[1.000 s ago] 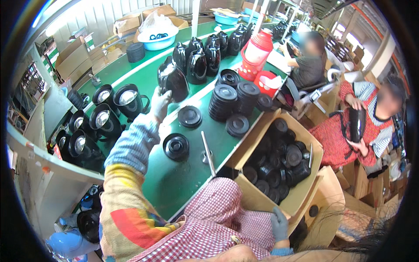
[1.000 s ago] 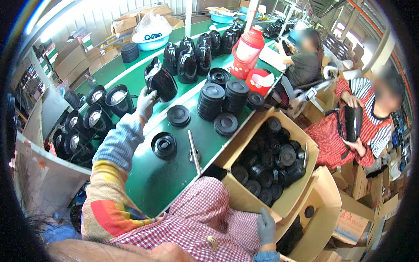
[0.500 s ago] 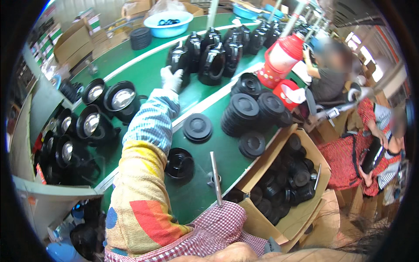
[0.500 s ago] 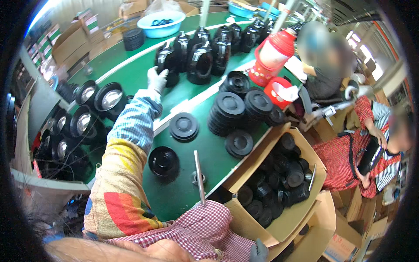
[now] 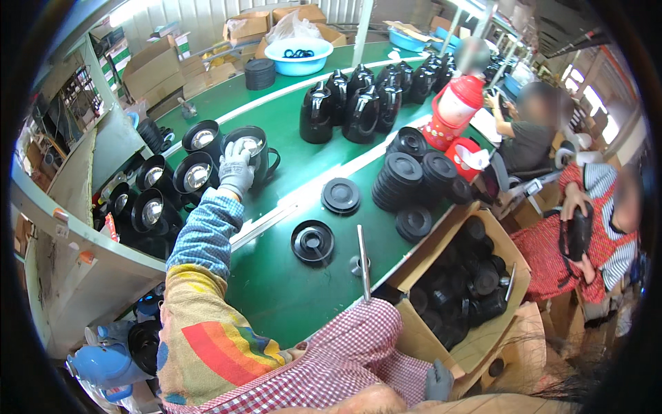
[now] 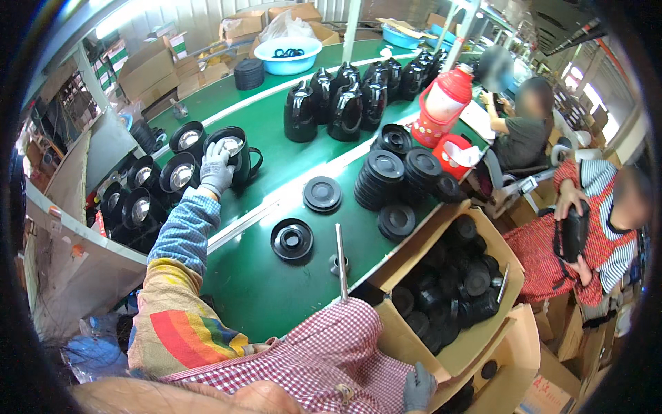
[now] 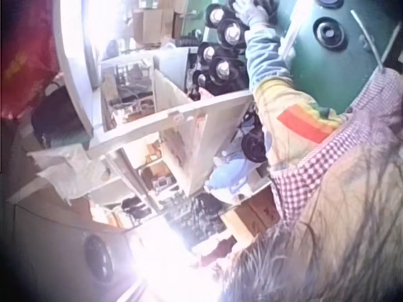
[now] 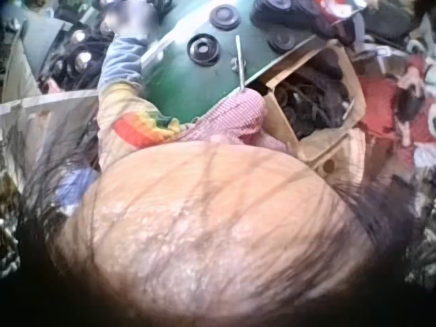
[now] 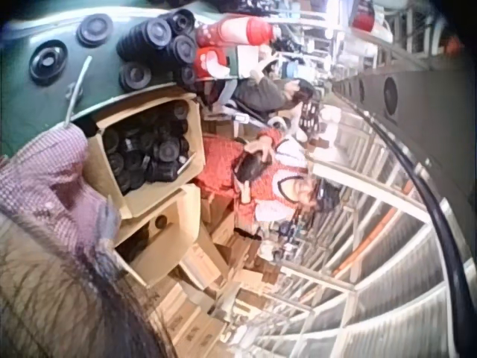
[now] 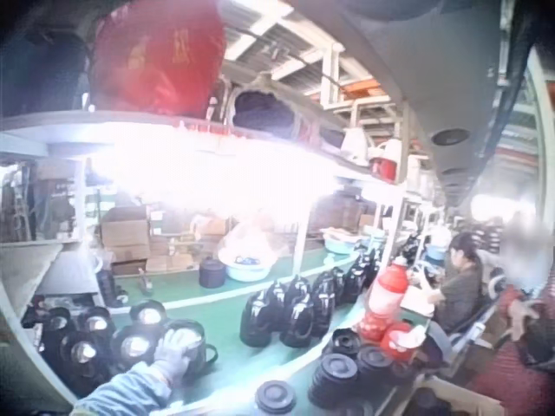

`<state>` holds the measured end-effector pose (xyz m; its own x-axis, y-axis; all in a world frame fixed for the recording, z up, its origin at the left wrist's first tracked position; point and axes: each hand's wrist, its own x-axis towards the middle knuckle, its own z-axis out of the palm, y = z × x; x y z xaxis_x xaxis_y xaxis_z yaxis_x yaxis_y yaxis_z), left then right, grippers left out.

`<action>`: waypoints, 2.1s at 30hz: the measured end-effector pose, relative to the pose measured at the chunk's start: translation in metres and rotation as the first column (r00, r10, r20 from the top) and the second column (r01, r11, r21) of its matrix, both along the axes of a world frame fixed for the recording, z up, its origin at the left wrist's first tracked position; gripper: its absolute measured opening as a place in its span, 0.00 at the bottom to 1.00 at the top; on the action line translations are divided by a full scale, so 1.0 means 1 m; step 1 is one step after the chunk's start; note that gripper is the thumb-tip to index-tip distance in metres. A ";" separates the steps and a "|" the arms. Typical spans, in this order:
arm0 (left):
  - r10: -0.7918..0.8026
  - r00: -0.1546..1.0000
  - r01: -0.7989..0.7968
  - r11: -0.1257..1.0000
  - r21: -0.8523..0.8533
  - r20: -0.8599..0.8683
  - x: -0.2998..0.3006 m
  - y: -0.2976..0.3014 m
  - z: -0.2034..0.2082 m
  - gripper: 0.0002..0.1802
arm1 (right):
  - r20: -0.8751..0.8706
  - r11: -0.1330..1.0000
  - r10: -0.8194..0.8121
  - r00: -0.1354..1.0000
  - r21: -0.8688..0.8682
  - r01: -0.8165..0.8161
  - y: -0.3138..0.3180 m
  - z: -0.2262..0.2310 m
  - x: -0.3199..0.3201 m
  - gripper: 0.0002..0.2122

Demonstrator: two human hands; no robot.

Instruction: The person repeatedly picks black circular components from a cardboard box, places them on a green table, and uses a small metal tool to press or adjust the center of each component. The person then places the finished components into a second box. The process is repeated for multiple units.

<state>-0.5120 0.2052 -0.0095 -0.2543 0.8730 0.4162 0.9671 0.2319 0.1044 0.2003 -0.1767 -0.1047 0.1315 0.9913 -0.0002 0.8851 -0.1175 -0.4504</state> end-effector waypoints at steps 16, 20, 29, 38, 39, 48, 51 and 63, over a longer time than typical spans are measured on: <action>-0.908 -0.152 0.982 -0.093 0.164 0.392 0.340 -0.204 0.126 0.17 | -0.350 0.941 0.133 0.927 0.338 -0.007 -0.015 0.164 -0.041 0.20; -0.671 -0.221 0.966 -0.248 0.066 0.707 0.396 -0.233 0.071 0.14 | -0.538 0.921 0.213 0.816 0.388 0.016 -0.020 0.147 -0.047 0.22; -0.443 -0.530 0.829 -0.453 0.330 0.723 0.443 -0.246 -0.072 0.11 | -0.382 0.943 0.159 0.910 0.333 -0.025 -0.071 0.059 -0.071 0.24; -0.539 -0.097 0.992 -0.122 0.037 0.837 0.448 -0.160 -0.008 0.23 | -0.028 0.915 0.373 0.927 0.180 -0.362 0.007 0.087 -0.019 0.20; -0.637 0.055 0.999 0.034 -0.043 0.769 0.444 -0.128 0.014 0.25 | -0.203 0.944 0.327 0.923 0.028 -0.328 0.014 0.102 -0.020 0.20; -0.728 0.685 0.657 0.617 -0.434 0.001 0.437 0.048 -0.058 0.42 | -0.207 0.806 0.590 0.780 0.194 -0.559 0.032 0.072 -0.007 0.18; -0.753 0.657 0.663 0.603 -0.444 -0.042 0.428 0.065 -0.087 0.41 | -0.219 0.864 0.504 0.835 0.131 -0.487 0.039 0.081 -0.011 0.20; -0.760 -0.072 0.997 -0.074 0.024 0.646 0.437 -0.074 0.061 0.25 | -0.622 0.887 0.149 0.769 0.428 0.174 0.058 0.123 0.015 0.26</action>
<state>-0.0748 0.1316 0.0519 0.9009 0.3974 0.1745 0.1647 -0.6849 0.7098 0.2151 -0.1183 0.0188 0.2738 0.8987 0.3426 0.3826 0.2250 -0.8961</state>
